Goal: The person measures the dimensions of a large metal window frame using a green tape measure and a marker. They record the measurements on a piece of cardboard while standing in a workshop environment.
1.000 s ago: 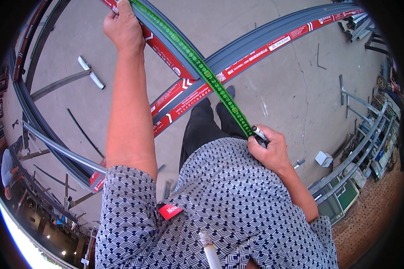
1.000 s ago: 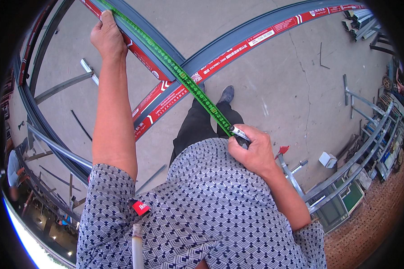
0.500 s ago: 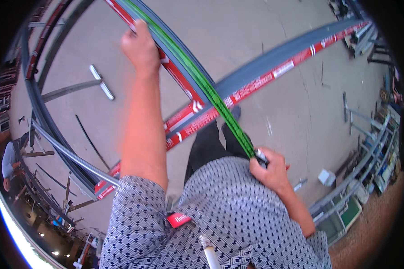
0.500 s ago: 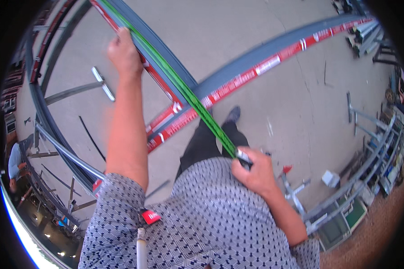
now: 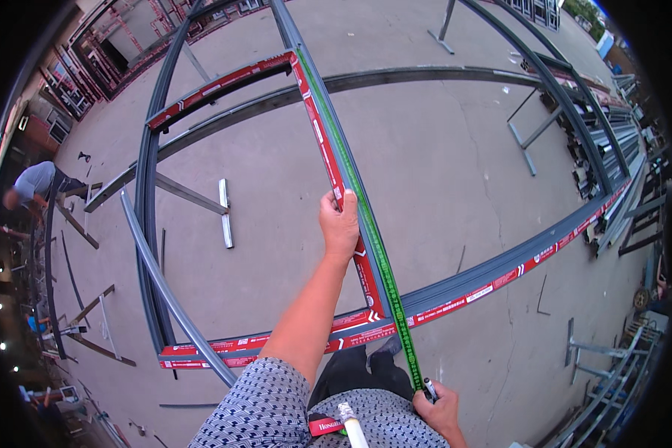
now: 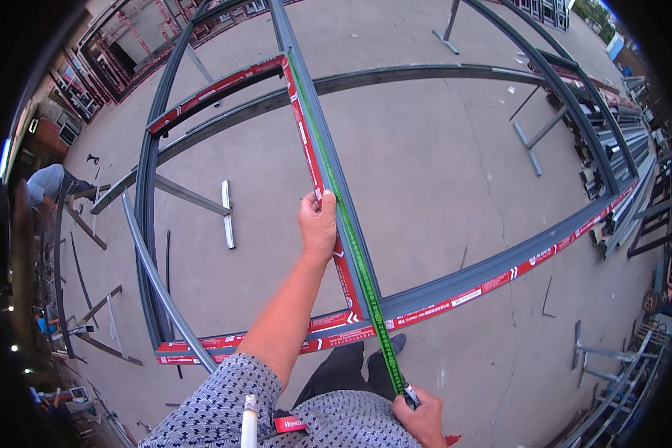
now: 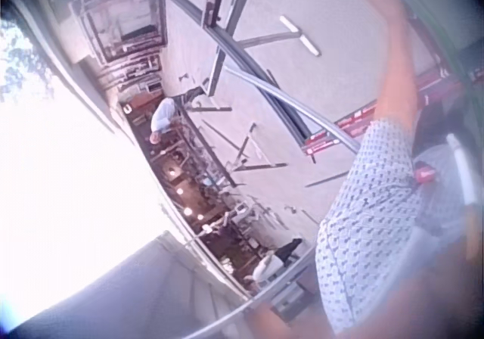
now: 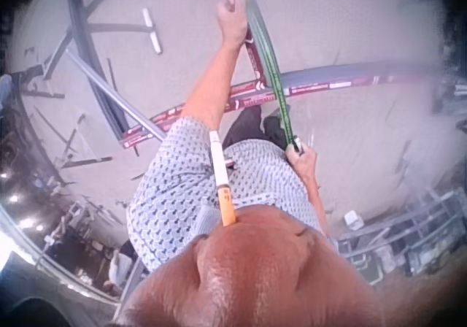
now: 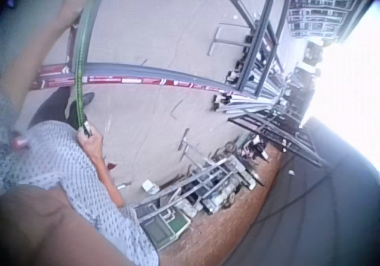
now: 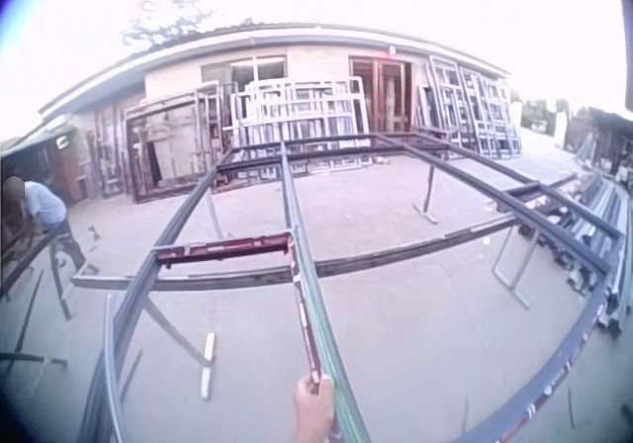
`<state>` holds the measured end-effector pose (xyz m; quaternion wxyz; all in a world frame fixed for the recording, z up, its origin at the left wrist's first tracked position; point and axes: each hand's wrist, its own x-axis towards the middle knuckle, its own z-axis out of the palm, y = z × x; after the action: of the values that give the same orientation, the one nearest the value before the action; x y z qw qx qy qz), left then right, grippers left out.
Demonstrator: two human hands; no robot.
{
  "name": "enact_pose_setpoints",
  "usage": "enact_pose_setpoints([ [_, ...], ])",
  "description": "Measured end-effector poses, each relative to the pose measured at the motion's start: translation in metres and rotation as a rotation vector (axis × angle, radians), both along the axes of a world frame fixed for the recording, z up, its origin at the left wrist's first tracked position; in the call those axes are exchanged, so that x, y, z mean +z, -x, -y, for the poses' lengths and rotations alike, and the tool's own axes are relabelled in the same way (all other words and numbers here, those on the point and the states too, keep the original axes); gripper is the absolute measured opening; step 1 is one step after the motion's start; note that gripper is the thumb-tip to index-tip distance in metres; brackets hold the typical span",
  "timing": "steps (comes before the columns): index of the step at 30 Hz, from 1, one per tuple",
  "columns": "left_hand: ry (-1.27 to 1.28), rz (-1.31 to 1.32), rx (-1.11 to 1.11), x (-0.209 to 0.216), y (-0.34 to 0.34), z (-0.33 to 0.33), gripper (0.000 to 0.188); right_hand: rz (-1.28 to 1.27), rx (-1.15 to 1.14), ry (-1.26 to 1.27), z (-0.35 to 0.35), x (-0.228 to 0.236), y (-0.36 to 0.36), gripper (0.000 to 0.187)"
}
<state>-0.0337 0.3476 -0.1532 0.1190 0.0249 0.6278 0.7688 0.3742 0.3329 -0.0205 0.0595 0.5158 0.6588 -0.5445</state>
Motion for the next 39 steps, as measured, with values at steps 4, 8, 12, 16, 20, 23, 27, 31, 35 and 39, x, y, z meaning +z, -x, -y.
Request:
enact_pose_setpoints([
  [4, -0.013, -0.011, 0.017, -0.004, -0.002, 0.0, 0.048, -0.003, -0.028, 0.02, 0.001, 0.015, 0.011, 0.013],
  [8, -0.018, 0.001, 0.02, -0.007, -0.003, -0.001, 0.051, 0.012, -0.048, 0.034, 0.001, 0.013, 0.009, 0.013],
  [12, -0.032, 0.001, 0.025, -0.007, -0.003, -0.001, 0.051, -0.002, -0.057, 0.045, 0.001, 0.015, 0.011, 0.013],
  [16, -0.034, -0.006, 0.038, -0.007, 0.0, -0.001, 0.05, -0.004, -0.034, -0.005, 0.0, 0.012, 0.009, 0.013],
  [20, -0.048, -0.013, 0.024, -0.009, -0.001, -0.003, 0.049, -0.004, -0.036, 0.048, 0.0, 0.014, 0.005, 0.012],
  [23, -0.061, -0.028, 0.016, -0.007, 0.0, 0.0, 0.051, -0.024, -0.009, 0.057, -0.002, 0.005, -0.008, 0.012],
  [27, -0.038, -0.046, 0.008, -0.006, 0.001, -0.001, 0.053, 0.012, -0.033, 0.017, 0.0, 0.006, -0.003, 0.013],
  [31, -0.025, -0.049, 0.003, -0.009, 0.003, 0.0, 0.056, 0.011, -0.065, 0.073, 0.0, 0.006, 0.0, 0.013],
  [35, -0.023, -0.044, 0.001, -0.011, 0.005, -0.001, 0.057, -0.003, -0.048, 0.057, 0.0, 0.005, 0.002, 0.014],
  [39, -0.001, -0.041, -0.007, -0.006, 0.005, 0.0, 0.057, -0.001, -0.043, 0.068, -0.001, 0.002, 0.002, 0.014],
])
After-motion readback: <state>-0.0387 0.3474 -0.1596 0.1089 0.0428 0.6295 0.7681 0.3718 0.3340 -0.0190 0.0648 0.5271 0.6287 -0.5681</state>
